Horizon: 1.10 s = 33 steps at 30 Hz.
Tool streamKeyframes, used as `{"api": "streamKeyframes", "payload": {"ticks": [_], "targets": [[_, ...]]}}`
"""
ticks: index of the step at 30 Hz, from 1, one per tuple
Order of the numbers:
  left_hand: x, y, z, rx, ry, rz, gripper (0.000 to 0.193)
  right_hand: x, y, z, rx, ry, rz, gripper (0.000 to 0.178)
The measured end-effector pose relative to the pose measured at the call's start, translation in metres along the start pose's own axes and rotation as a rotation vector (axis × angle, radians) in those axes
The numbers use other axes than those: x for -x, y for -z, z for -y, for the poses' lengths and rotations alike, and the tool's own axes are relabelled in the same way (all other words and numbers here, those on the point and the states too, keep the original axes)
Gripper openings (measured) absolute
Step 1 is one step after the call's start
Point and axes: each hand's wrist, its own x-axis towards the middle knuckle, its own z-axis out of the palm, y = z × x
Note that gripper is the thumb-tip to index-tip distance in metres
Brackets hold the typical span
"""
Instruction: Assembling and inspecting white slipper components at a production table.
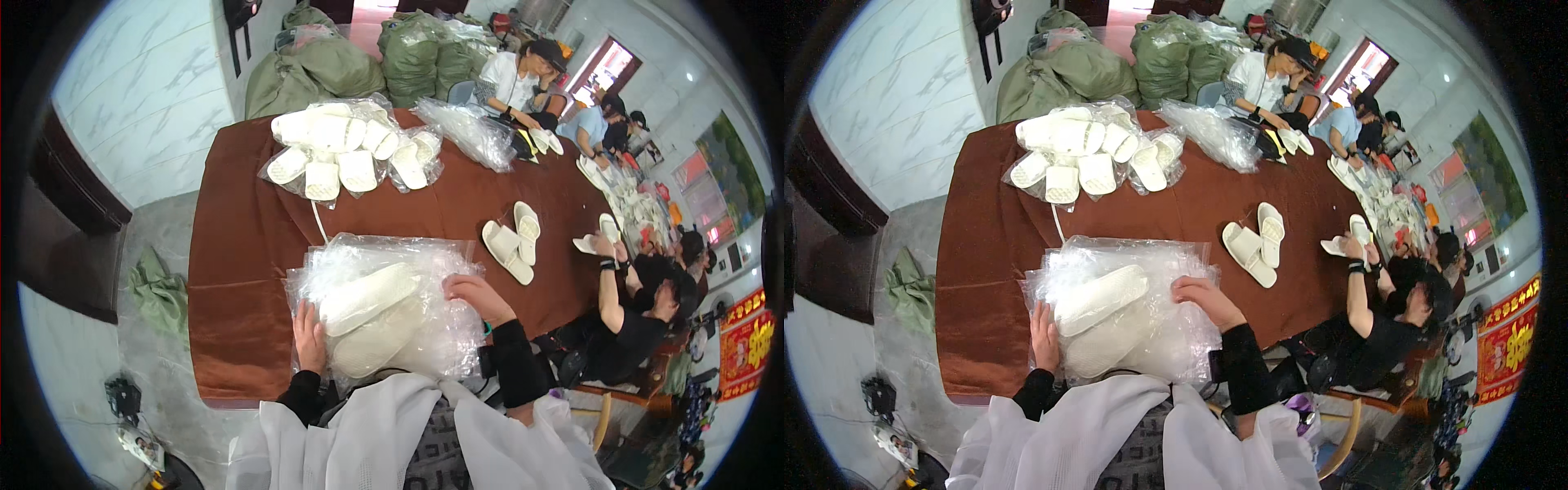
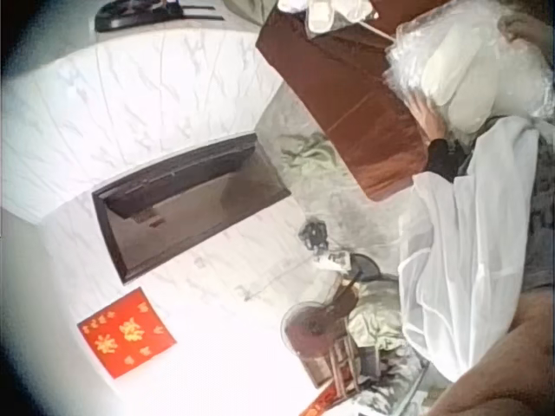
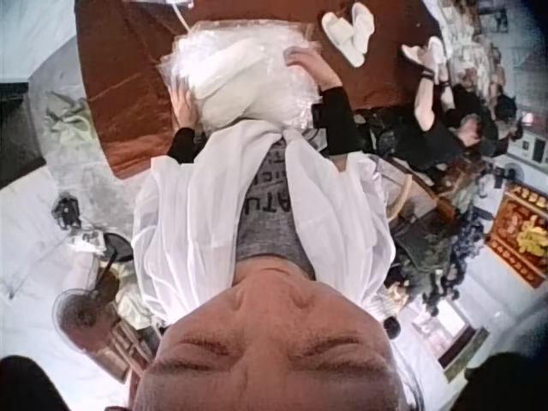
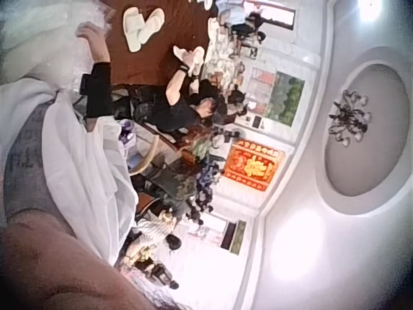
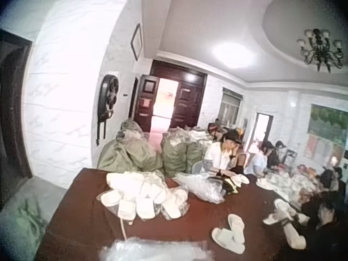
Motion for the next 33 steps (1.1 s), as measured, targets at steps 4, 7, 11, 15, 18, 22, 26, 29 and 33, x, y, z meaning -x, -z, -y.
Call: {"api": "streamKeyframes", "payload": {"ticks": [4,7,11,15,18,22,26,29,33], "targets": [[-0.003,-0.001,0.001,-0.006,0.033,-0.007,0.042,0.013,0.023,0.003,-0.443,-0.215,0.072,0.027],[0.0,-0.001,0.006,-0.027,0.022,-0.038,0.041,0.005,0.022,-0.006,-0.017,-0.402,0.079,0.029],[-0.004,-0.005,-0.002,-0.02,0.031,-0.006,0.04,-0.009,0.025,-0.043,-0.086,-0.116,-0.137,0.031],[0.004,0.001,0.008,-0.089,0.04,-0.026,0.04,-0.022,-0.002,-0.032,-0.176,-0.345,0.111,0.03],[0.003,-0.002,0.004,-0.107,0.024,-0.027,0.041,-0.04,0.0,-0.084,0.225,-0.416,-0.081,0.029],[-0.006,-0.015,0.0,-0.056,-0.018,-0.018,0.043,-0.048,0.031,-0.147,0.216,-0.258,0.112,0.037],[0.006,-0.002,0.026,-0.113,-0.019,-0.042,0.044,-0.062,-0.032,-0.1,0.375,-0.683,0.153,0.052],[0.0,-0.013,0.031,-0.104,-0.028,-0.027,0.046,-0.055,-0.041,-0.106,0.283,-0.593,0.149,0.065],[-0.002,-0.009,0.017,-0.199,-0.069,-0.027,0.045,-0.04,-0.031,-0.109,0.104,-0.509,0.049,0.073]]}}
